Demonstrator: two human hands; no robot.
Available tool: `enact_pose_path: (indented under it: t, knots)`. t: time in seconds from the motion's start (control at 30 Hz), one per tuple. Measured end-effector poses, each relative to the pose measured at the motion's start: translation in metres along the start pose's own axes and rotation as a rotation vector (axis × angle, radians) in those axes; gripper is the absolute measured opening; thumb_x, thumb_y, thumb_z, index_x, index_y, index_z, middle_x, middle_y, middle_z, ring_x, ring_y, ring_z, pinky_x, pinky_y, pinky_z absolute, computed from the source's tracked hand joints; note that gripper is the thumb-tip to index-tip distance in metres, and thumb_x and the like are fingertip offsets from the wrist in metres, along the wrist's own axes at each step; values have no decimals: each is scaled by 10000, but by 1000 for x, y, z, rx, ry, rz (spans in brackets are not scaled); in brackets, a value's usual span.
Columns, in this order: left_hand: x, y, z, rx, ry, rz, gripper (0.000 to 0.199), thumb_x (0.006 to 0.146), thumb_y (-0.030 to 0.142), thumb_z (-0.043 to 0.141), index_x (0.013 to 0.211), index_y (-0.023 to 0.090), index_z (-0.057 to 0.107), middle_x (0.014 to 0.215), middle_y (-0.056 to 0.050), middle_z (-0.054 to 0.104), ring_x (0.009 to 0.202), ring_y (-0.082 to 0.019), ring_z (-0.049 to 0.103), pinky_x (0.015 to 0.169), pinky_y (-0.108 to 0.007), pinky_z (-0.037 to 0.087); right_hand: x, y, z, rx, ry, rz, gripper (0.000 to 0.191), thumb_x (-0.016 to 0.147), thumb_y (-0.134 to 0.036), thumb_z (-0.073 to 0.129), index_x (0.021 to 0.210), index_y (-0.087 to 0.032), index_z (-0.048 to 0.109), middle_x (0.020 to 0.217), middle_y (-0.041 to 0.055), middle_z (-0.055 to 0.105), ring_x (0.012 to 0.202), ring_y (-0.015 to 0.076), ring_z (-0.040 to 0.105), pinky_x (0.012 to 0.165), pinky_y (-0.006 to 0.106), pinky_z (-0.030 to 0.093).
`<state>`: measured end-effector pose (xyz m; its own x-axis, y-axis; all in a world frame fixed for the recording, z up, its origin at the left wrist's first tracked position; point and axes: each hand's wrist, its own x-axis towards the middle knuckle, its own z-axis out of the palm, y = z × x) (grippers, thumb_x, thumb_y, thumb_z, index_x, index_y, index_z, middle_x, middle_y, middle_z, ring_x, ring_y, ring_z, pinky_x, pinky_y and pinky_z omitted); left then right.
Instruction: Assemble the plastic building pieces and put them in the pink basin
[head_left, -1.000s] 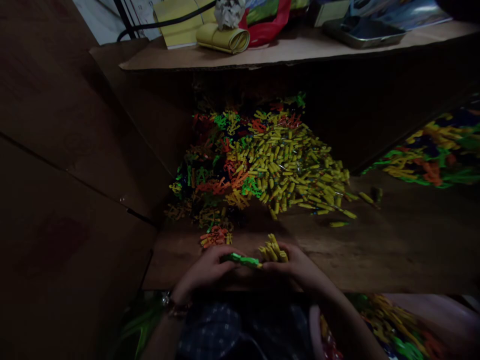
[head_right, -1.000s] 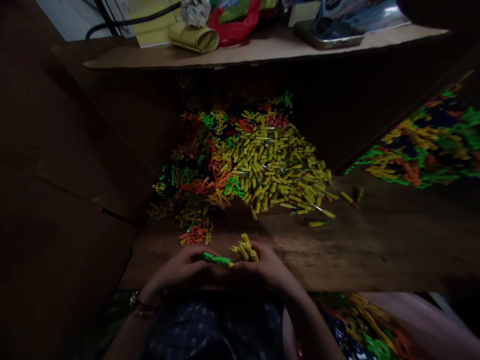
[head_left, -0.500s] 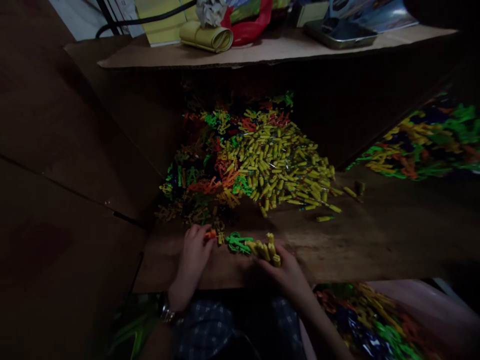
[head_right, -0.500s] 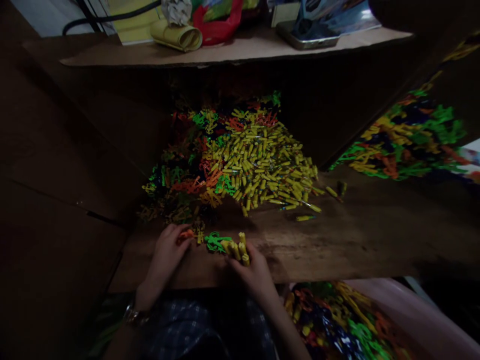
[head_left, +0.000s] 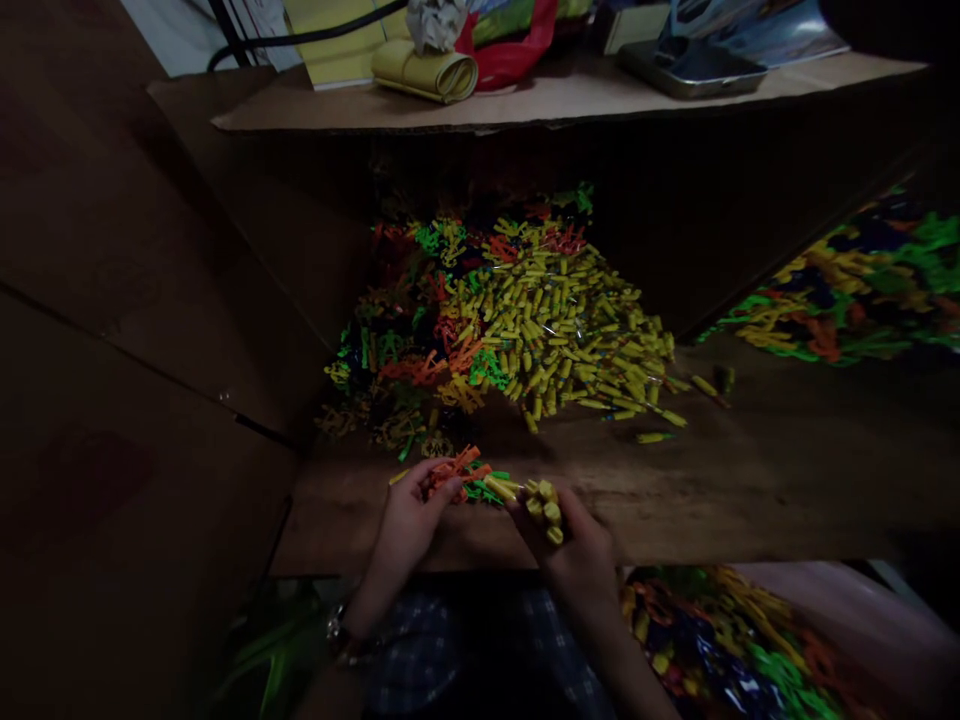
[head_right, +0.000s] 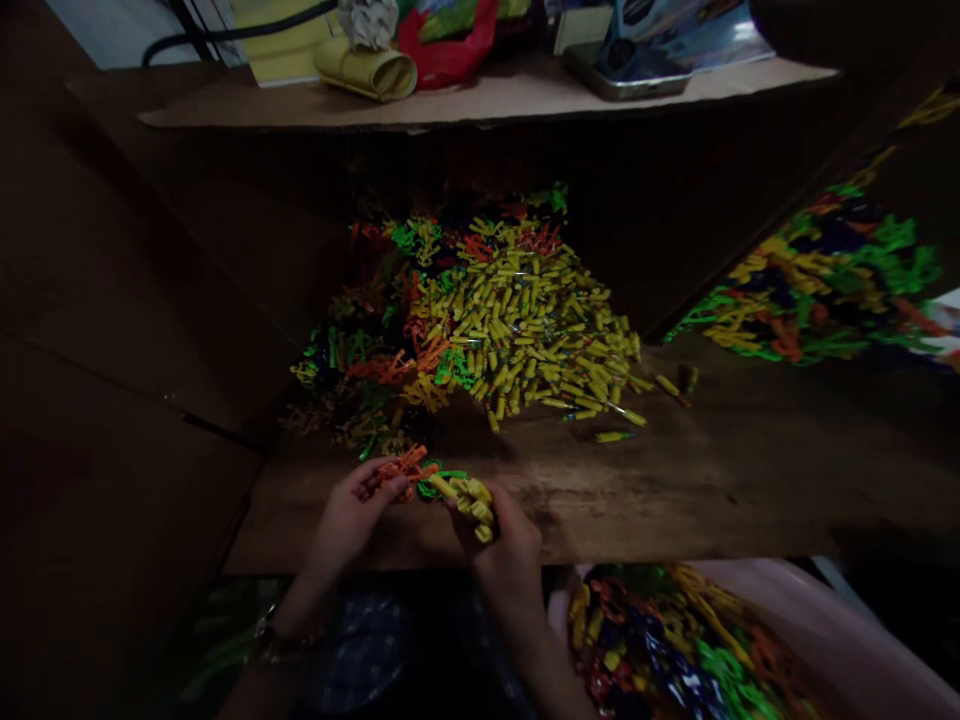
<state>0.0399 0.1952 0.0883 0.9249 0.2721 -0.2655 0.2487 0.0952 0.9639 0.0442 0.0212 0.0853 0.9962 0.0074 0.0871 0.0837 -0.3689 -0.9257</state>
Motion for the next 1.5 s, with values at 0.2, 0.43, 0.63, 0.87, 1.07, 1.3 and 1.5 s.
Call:
enact_pose_path:
  t: [0.2, 0.43, 0.63, 0.87, 1.07, 1.3, 1.5]
  knots:
    - [-4, 0, 0, 85, -62, 35, 295, 681, 326, 682, 914, 146, 674, 813, -53, 694, 686, -157, 629, 644, -241, 497, -3, -2, -5, -144, -42, -422, 165, 829, -156, 532, 979, -217, 560, 896, 36, 654, 811, 164, 635, 700, 239, 498]
    - [-7, 1, 2, 90, -125, 41, 253, 691, 290, 669, 891, 135, 678, 774, -51, 690, 656, -149, 627, 628, -233, 490, -8, -6, -8, -231, -43, -591, 189, 842, -73, 490, 951, -214, 554, 959, 77, 613, 899, 174, 607, 769, 274, 493]
    - [-8, 7, 1, 111, -177, 33, 251, 701, 274, 663, 912, 140, 674, 807, -51, 698, 678, -147, 629, 645, -232, 483, -6, 0, -13, -222, -79, -599, 147, 821, -103, 532, 906, -211, 583, 940, 73, 635, 879, 173, 623, 756, 272, 501]
    - [3, -5, 7, 42, -396, -58, 269, 677, 300, 667, 882, 126, 678, 770, -49, 678, 622, -133, 590, 602, -230, 464, 17, 33, -33, -68, -263, -160, 154, 787, -341, 614, 775, -205, 543, 783, 48, 652, 688, 166, 620, 599, 250, 500]
    - [6, -13, 30, 96, -339, -22, 314, 712, 307, 625, 948, 106, 670, 798, -64, 676, 655, -137, 581, 608, -225, 451, 11, 33, -46, -101, -91, -192, 151, 775, -337, 627, 746, -218, 537, 769, 34, 658, 685, 164, 630, 600, 234, 489]
    - [0, -12, 30, 115, -253, 19, 264, 730, 295, 612, 926, 132, 679, 874, -72, 695, 749, -170, 612, 669, -247, 474, 3, 18, -41, -301, -124, -423, 66, 800, -202, 517, 828, -228, 570, 779, 26, 661, 694, 168, 633, 602, 246, 482]
    - [1, -8, 21, 81, -395, -13, 237, 713, 257, 621, 909, 146, 694, 804, -58, 700, 660, -159, 617, 621, -247, 488, 6, 22, -42, -274, -206, -246, 67, 777, -261, 541, 802, -219, 586, 718, 16, 655, 620, 168, 615, 537, 245, 466]
